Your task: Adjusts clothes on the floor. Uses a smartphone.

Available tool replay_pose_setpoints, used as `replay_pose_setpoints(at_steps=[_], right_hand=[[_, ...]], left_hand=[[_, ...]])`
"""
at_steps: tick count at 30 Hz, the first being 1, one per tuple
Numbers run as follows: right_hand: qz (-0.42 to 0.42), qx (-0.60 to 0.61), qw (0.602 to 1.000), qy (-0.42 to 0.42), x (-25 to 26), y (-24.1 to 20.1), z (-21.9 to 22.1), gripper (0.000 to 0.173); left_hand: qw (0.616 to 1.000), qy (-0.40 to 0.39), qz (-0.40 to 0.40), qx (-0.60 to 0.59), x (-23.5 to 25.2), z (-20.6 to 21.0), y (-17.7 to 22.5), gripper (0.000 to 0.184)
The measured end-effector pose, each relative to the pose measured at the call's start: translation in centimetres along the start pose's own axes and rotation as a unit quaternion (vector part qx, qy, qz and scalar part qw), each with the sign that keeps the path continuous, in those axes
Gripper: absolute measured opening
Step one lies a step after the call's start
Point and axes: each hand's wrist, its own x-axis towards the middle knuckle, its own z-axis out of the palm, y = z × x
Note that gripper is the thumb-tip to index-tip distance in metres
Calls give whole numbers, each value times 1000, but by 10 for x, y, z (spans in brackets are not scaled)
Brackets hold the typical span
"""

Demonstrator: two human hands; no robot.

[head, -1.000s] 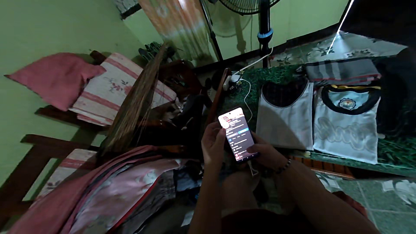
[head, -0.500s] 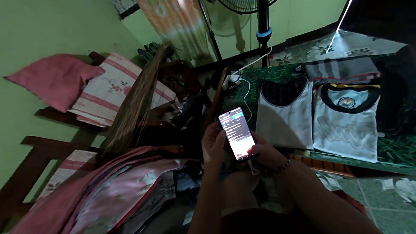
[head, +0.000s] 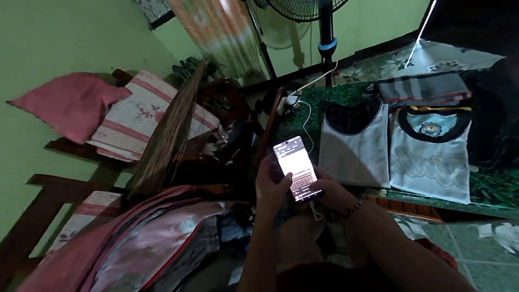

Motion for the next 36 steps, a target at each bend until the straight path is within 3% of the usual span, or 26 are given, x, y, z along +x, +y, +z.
replay_pose_setpoints(at_steps=[10, 15, 23, 27, 36], right_hand=[[-27, 22, 999, -23, 5, 8, -9, 56], [-24, 35, 999, -31, 5, 7, -8, 51], [-11, 43, 999, 18, 3, 8, -6, 45], [3, 50, 997, 50, 2, 5, -5, 34], [3, 71, 996, 47, 4, 5, -4, 36]], left_hand=[[999, -16, 6, -48, -3, 0, 2, 63], [996, -22, 15, -88, -3, 0, -4, 61], [992, -51, 44, -104, -6, -2, -20, 58], [991, -58, 56, -106, -14, -2, -26, 56], [988, -62, 82, -117, -21, 2, -33, 52]])
